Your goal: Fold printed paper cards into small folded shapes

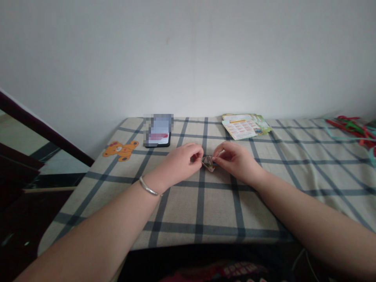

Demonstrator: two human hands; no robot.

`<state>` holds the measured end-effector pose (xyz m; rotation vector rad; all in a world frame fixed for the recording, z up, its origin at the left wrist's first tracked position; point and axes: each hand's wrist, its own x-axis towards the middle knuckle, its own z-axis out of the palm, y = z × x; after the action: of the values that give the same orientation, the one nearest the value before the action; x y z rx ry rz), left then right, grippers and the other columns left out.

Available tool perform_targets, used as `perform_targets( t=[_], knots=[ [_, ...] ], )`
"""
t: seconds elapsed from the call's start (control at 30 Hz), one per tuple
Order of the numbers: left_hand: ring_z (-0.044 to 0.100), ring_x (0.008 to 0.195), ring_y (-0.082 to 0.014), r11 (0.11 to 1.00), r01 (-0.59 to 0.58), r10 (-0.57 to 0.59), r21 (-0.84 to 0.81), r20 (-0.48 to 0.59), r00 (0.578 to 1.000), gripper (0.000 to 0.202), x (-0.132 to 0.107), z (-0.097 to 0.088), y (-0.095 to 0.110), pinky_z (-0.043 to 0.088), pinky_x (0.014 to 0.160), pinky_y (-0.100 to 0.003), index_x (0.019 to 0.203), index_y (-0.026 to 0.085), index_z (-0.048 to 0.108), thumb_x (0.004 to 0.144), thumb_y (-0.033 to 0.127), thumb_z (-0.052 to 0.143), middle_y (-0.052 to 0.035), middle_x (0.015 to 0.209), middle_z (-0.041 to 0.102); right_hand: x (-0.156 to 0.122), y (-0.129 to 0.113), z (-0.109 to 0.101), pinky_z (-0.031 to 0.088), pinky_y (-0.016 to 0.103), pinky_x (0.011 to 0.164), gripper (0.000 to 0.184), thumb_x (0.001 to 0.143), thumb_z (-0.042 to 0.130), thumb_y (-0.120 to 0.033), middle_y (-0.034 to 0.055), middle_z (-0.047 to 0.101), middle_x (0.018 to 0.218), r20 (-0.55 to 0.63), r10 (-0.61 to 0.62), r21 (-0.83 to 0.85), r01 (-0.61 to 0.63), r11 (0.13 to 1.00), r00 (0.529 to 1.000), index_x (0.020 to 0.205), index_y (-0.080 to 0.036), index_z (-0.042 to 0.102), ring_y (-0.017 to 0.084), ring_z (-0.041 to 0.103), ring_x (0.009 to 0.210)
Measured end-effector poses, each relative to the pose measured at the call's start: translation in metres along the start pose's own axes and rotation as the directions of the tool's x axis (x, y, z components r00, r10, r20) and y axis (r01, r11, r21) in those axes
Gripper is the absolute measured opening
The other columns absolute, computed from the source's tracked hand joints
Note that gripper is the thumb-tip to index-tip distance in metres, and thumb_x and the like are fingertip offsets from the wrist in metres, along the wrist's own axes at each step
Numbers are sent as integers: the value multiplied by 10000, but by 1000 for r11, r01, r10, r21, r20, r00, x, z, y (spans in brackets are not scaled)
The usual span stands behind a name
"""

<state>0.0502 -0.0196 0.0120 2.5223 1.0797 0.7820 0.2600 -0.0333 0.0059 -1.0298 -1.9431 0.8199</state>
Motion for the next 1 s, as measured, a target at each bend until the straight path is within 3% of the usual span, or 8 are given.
perform_targets(
  t=[0.2,0.33,0.47,0.77,1.0],
  knots=[
    [501,697,-135,999,48,-48,-13,-46,998,113,-2,3,2,394,634,-280,785,197,486,877,233,540,22,754,523,1,3,3,520,263,598,112,831,639,-280,23,676,791,11,33,121,-34,992,999,835,-196,566,139,655,690],
    [574,758,-141,990,112,-119,-82,-93,988,50,-3,6,4,460,688,-292,895,203,487,889,232,527,6,839,580,2,3,4,542,293,672,115,835,631,-275,26,660,841,-9,44,166,-42,985,999,844,-196,547,145,657,752],
    [630,864,-164,980,155,-167,-129,-94,981,131,-3,7,5,505,756,-318,1003,200,513,885,247,546,-25,927,646,3,3,5,539,312,724,110,831,618,-261,19,641,849,-27,35,201,-29,979,999,818,-201,527,147,645,789],
    [637,878,-163,982,115,-134,-151,-120,984,135,-3,7,5,520,767,-316,1005,204,538,874,237,547,-25,949,662,5,7,5,528,322,741,82,814,578,-238,23,639,896,-66,106,181,-92,979,992,855,-206,516,148,638,802],
    [646,871,-152,967,139,-168,-214,-123,978,140,-1,6,1,520,761,-300,1002,203,538,866,192,510,-19,950,667,6,7,6,533,305,693,136,765,584,-244,-1,596,851,-113,175,286,-136,949,978,864,-214,495,133,614,746]
  ],
)
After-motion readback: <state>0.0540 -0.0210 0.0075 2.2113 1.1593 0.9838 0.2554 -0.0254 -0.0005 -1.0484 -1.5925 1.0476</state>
